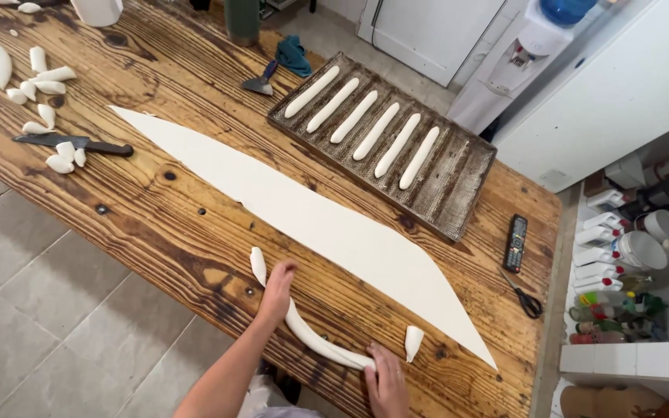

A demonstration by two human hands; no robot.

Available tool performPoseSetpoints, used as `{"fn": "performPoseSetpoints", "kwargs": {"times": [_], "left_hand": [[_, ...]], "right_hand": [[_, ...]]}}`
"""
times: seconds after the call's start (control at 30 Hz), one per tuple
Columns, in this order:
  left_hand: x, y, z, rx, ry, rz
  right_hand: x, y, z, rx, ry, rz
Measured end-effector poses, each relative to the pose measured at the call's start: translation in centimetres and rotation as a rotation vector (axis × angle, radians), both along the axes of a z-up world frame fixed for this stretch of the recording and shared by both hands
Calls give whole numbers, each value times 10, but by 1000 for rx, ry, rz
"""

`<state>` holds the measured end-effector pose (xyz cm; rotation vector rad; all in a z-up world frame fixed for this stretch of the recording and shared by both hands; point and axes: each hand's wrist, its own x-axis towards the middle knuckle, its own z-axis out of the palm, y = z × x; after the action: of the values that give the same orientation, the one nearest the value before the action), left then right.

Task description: Shape dough into long cylinders and place them on a baking tray

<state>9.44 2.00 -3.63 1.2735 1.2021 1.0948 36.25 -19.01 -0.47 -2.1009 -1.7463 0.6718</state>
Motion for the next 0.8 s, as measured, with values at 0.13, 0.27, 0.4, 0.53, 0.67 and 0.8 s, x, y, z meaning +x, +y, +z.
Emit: {"fn": "performPoseSetpoints", "kwargs": {"times": [0.13,0.27,0.4,0.53,0.67,0.8], "left_hand": [[-28,-60,54,195,417,-380],[-57,-101,34,296,715,-488],[-59,-119,11,118,798,-356],[-47,-123,54,-301,418,-203],[-37,-135,30,-237,386,-13],[-37,-135,36,-257,383,37]], "right_hand": [[2,-26,-6,50,-135,102],[-3,-37,-17,151,-217,-1],[-13,-41,-13,254,-291,-113],[21,-65,-149,521,-294,-212],[62,-57,-198,-230,-134,-256],[35,-59,-178,-67,-149,-221]]}}
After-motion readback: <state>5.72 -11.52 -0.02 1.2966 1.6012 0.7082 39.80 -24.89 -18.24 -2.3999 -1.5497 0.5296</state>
